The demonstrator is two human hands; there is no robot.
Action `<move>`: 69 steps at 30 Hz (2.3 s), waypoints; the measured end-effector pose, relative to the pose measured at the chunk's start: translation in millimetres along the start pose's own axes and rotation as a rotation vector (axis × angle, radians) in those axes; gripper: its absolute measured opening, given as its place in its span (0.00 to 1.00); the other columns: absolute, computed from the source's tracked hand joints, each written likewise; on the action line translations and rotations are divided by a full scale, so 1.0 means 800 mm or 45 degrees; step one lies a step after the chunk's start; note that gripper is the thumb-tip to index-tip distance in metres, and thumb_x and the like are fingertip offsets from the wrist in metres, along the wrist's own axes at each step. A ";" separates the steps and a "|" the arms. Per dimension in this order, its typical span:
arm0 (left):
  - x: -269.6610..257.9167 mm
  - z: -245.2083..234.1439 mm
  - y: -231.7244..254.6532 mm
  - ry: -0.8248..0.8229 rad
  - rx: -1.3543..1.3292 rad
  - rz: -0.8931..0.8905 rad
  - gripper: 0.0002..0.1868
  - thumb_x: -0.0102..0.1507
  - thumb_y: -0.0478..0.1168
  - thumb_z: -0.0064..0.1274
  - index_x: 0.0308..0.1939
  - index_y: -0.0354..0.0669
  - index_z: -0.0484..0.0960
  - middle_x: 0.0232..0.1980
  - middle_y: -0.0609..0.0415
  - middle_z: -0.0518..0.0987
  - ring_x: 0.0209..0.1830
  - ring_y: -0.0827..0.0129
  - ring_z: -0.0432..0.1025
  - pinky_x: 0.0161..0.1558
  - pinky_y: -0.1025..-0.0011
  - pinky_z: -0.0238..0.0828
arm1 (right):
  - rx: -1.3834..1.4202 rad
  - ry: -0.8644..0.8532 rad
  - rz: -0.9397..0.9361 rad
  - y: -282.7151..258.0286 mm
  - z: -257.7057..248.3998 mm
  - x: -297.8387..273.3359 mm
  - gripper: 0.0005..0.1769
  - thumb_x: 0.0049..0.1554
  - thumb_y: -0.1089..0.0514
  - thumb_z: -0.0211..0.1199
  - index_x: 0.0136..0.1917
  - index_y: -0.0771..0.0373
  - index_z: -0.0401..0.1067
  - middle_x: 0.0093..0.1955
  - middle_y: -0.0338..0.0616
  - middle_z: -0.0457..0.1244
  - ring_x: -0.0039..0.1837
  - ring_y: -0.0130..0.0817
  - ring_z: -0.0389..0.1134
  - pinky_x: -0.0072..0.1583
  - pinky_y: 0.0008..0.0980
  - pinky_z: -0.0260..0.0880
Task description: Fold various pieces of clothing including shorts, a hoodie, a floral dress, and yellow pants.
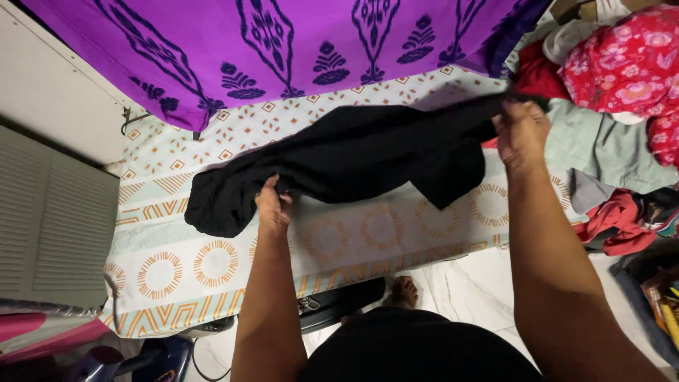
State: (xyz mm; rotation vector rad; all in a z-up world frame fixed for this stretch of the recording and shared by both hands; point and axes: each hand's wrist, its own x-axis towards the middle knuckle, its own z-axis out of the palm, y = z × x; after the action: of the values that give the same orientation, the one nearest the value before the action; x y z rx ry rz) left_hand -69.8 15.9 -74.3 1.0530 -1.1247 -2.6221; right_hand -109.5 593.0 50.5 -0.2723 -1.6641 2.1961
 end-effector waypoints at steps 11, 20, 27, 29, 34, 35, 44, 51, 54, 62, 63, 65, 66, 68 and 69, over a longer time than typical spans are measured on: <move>-0.014 0.010 -0.030 0.247 0.589 0.156 0.18 0.58 0.43 0.65 0.48 0.37 0.84 0.46 0.48 0.84 0.37 0.58 0.80 0.34 0.61 0.79 | -0.113 0.091 0.822 0.106 0.005 -0.049 0.09 0.64 0.56 0.61 0.55 0.62 0.67 0.39 0.47 0.67 0.35 0.35 0.70 0.37 0.33 0.72; -0.125 0.119 0.036 -0.096 2.354 0.910 0.40 0.51 0.58 0.66 0.64 0.46 0.76 0.64 0.44 0.77 0.63 0.47 0.73 0.58 0.46 0.71 | 0.204 -0.038 0.588 -0.037 0.125 -0.048 0.11 0.63 0.64 0.56 0.60 0.64 0.65 0.49 0.41 0.67 0.45 0.40 0.74 0.51 0.40 0.81; -0.007 0.068 -0.034 -0.178 2.575 1.242 0.25 0.64 0.43 0.53 0.67 0.62 0.74 0.61 0.58 0.76 0.66 0.56 0.66 0.64 0.30 0.55 | 0.093 -0.202 0.329 -0.032 0.114 -0.122 0.10 0.60 0.66 0.58 0.54 0.58 0.65 0.47 0.39 0.62 0.49 0.38 0.68 0.49 0.43 0.81; -0.053 0.084 -0.001 -0.152 2.430 1.240 0.19 0.63 0.44 0.52 0.60 0.60 0.77 0.59 0.55 0.76 0.65 0.54 0.66 0.62 0.34 0.57 | -0.112 -0.236 0.308 0.003 0.087 -0.153 0.15 0.57 0.63 0.60 0.58 0.57 0.67 0.51 0.39 0.64 0.52 0.38 0.69 0.50 0.42 0.79; -0.118 0.094 0.053 -0.078 1.776 1.609 0.13 0.59 0.44 0.53 0.48 0.51 0.79 0.56 0.50 0.76 0.60 0.50 0.67 0.59 0.39 0.57 | -1.482 -0.335 -0.297 0.081 0.048 -0.214 0.37 0.43 0.47 0.80 0.57 0.67 0.69 0.55 0.58 0.65 0.54 0.55 0.70 0.56 0.48 0.75; -0.114 0.089 0.053 -0.119 1.699 1.668 0.13 0.61 0.43 0.52 0.49 0.51 0.79 0.55 0.53 0.77 0.61 0.53 0.69 0.65 0.39 0.56 | -1.577 -0.283 -0.487 0.088 0.046 -0.216 0.45 0.39 0.46 0.81 0.60 0.73 0.66 0.59 0.69 0.60 0.54 0.63 0.67 0.57 0.51 0.73; -0.145 0.022 0.029 -0.453 2.169 1.607 0.41 0.37 0.51 0.62 0.56 0.51 0.79 0.60 0.49 0.75 0.64 0.47 0.66 0.60 0.19 0.43 | -2.466 -0.388 -0.247 0.069 0.090 -0.172 0.23 0.46 0.50 0.71 0.54 0.59 0.79 0.67 0.52 0.59 0.72 0.53 0.57 0.63 0.48 0.69; -0.084 0.034 0.022 -0.228 2.607 1.106 0.20 0.63 0.52 0.52 0.59 0.65 0.80 0.62 0.57 0.78 0.66 0.56 0.69 0.68 0.33 0.54 | -1.511 -0.507 -0.700 0.214 -0.006 -0.049 0.14 0.59 0.51 0.62 0.52 0.63 0.78 0.48 0.51 0.68 0.51 0.49 0.70 0.55 0.41 0.72; -0.099 0.061 0.064 0.025 2.489 0.868 0.18 0.67 0.57 0.47 0.59 0.66 0.81 0.59 0.51 0.79 0.61 0.51 0.72 0.65 0.39 0.58 | -0.857 -0.707 -0.061 0.146 0.011 -0.004 0.04 0.58 0.62 0.59 0.45 0.65 0.72 0.39 0.35 0.62 0.41 0.27 0.61 0.44 0.32 0.65; -0.078 0.054 0.038 0.259 2.303 1.200 0.16 0.60 0.51 0.54 0.52 0.61 0.82 0.55 0.55 0.76 0.59 0.54 0.70 0.55 0.41 0.61 | -0.842 -0.412 -0.715 0.023 0.103 -0.040 0.09 0.55 0.66 0.62 0.51 0.62 0.71 0.50 0.39 0.65 0.49 0.29 0.68 0.49 0.29 0.71; -0.079 0.054 0.034 0.236 2.285 1.230 0.17 0.58 0.50 0.57 0.51 0.62 0.82 0.55 0.55 0.76 0.59 0.54 0.69 0.55 0.42 0.61 | -0.987 -0.513 -0.681 0.023 0.105 -0.059 0.10 0.51 0.64 0.64 0.48 0.62 0.72 0.47 0.41 0.65 0.48 0.34 0.69 0.50 0.33 0.71; -0.074 0.058 0.029 0.195 2.282 1.237 0.19 0.57 0.50 0.59 0.52 0.62 0.82 0.54 0.56 0.76 0.58 0.54 0.69 0.55 0.42 0.61 | -1.230 -0.626 -0.732 0.028 0.111 -0.119 0.14 0.45 0.60 0.68 0.47 0.60 0.73 0.46 0.46 0.65 0.48 0.42 0.68 0.50 0.40 0.70; -0.071 0.059 0.027 0.148 2.285 1.247 0.21 0.55 0.49 0.61 0.52 0.62 0.81 0.54 0.56 0.76 0.58 0.55 0.69 0.55 0.42 0.60 | -1.472 -0.734 -0.777 0.031 0.114 -0.150 0.20 0.38 0.55 0.71 0.45 0.59 0.75 0.45 0.50 0.65 0.49 0.50 0.67 0.50 0.47 0.70; -0.070 0.069 0.027 0.120 2.265 1.253 0.21 0.55 0.49 0.62 0.52 0.62 0.81 0.53 0.56 0.76 0.57 0.56 0.70 0.55 0.42 0.60 | -1.618 -0.713 -0.875 0.068 0.098 -0.175 0.22 0.38 0.55 0.70 0.48 0.58 0.76 0.47 0.51 0.65 0.51 0.52 0.67 0.50 0.49 0.69; -0.070 0.075 0.026 0.090 2.245 1.259 0.20 0.56 0.48 0.62 0.53 0.61 0.81 0.52 0.57 0.76 0.57 0.56 0.70 0.54 0.42 0.60 | -1.765 -0.688 -0.973 0.087 0.089 -0.189 0.25 0.37 0.56 0.69 0.52 0.56 0.76 0.49 0.53 0.65 0.53 0.55 0.67 0.50 0.51 0.69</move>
State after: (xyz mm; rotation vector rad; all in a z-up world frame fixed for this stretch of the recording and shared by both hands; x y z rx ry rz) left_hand -69.0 55.7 -0.1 0.2685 -2.8159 -0.4422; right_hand -10.0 452.5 -6.0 0.5868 -2.6808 0.3359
